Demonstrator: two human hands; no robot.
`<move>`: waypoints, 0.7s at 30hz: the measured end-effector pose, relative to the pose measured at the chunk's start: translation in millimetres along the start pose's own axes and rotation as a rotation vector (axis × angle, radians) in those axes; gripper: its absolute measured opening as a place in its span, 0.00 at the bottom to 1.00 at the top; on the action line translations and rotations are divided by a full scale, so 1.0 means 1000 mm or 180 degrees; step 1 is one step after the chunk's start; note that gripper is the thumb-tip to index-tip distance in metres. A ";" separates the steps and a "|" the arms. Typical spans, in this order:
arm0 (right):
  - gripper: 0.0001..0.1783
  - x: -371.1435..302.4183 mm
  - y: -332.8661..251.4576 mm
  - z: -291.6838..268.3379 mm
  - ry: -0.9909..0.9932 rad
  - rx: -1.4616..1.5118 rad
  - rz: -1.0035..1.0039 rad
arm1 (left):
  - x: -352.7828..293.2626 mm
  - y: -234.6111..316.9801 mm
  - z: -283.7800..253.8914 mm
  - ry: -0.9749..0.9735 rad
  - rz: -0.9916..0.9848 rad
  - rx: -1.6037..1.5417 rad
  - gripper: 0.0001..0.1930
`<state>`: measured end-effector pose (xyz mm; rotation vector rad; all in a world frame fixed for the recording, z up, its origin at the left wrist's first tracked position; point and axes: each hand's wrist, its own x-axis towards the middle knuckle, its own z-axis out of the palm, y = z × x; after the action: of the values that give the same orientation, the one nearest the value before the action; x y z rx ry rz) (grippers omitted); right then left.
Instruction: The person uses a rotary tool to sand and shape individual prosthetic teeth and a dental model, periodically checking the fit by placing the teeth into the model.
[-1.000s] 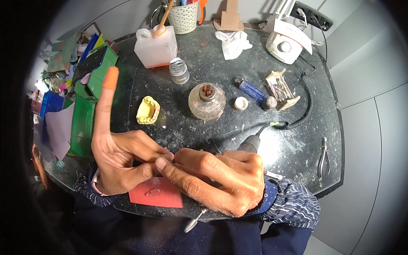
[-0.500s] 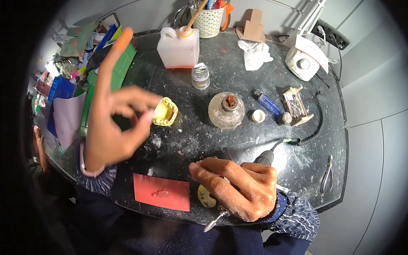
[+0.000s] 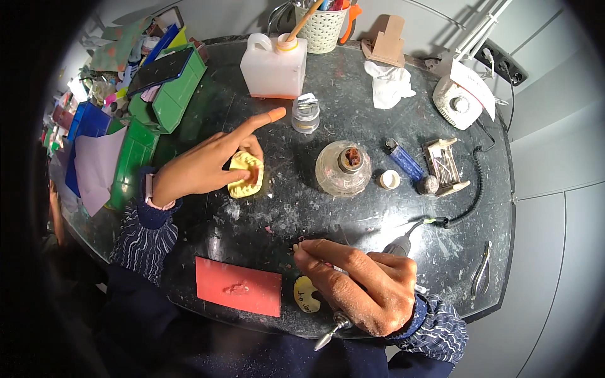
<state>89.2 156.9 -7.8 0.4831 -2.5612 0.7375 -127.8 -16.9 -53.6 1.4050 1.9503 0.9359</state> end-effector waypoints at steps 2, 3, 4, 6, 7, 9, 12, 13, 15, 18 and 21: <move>0.13 -0.001 0.000 0.000 0.0038 -0.0035 0.0042 | 0.000 0.005 -0.001 -0.0068 -0.0353 0.0171 0.46; 0.13 -0.002 0.001 0.001 0.0120 -0.0038 0.0021 | -0.001 0.003 0.004 0.0165 -0.0119 0.0104 0.47; 0.13 -0.002 0.002 0.001 0.0209 -0.0019 -0.0031 | -0.005 0.011 0.012 0.0159 -0.0120 0.0120 0.47; 0.12 -0.003 0.004 0.003 0.0354 0.0018 -0.0164 | -0.010 0.032 0.034 0.1340 -0.0124 -0.0778 0.48; 0.11 -0.003 0.005 0.008 0.0637 0.0052 -0.0354 | -0.013 0.038 0.044 0.1625 0.0312 -0.0785 0.50; 0.09 -0.003 0.003 0.012 0.1017 0.0007 -0.0660 | -0.020 0.046 0.061 0.2036 0.1210 -0.0679 0.51; 0.07 -0.011 0.000 0.024 0.1615 -0.0131 -0.1058 | -0.025 0.055 0.084 0.1922 0.1836 -0.0671 0.48; 0.10 -0.018 -0.007 0.023 0.1501 -0.0299 -0.0827 | -0.025 0.055 0.087 0.1873 0.1886 -0.0676 0.48; 0.14 -0.016 -0.022 0.021 0.1354 -0.0777 -0.0503 | -0.023 0.056 0.090 0.1843 0.1980 -0.0669 0.46; 0.16 -0.019 -0.028 0.018 0.1287 -0.1045 -0.0467 | -0.024 0.060 0.085 0.1855 0.2058 -0.0568 0.45; 0.16 -0.020 -0.027 0.017 0.1246 -0.1054 -0.0379 | -0.022 0.061 0.082 0.1860 0.2104 -0.0525 0.43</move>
<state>112.5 129.9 -20.0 0.3392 -2.2040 0.3160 -23.6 -7.4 -54.1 1.8612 1.7170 1.9425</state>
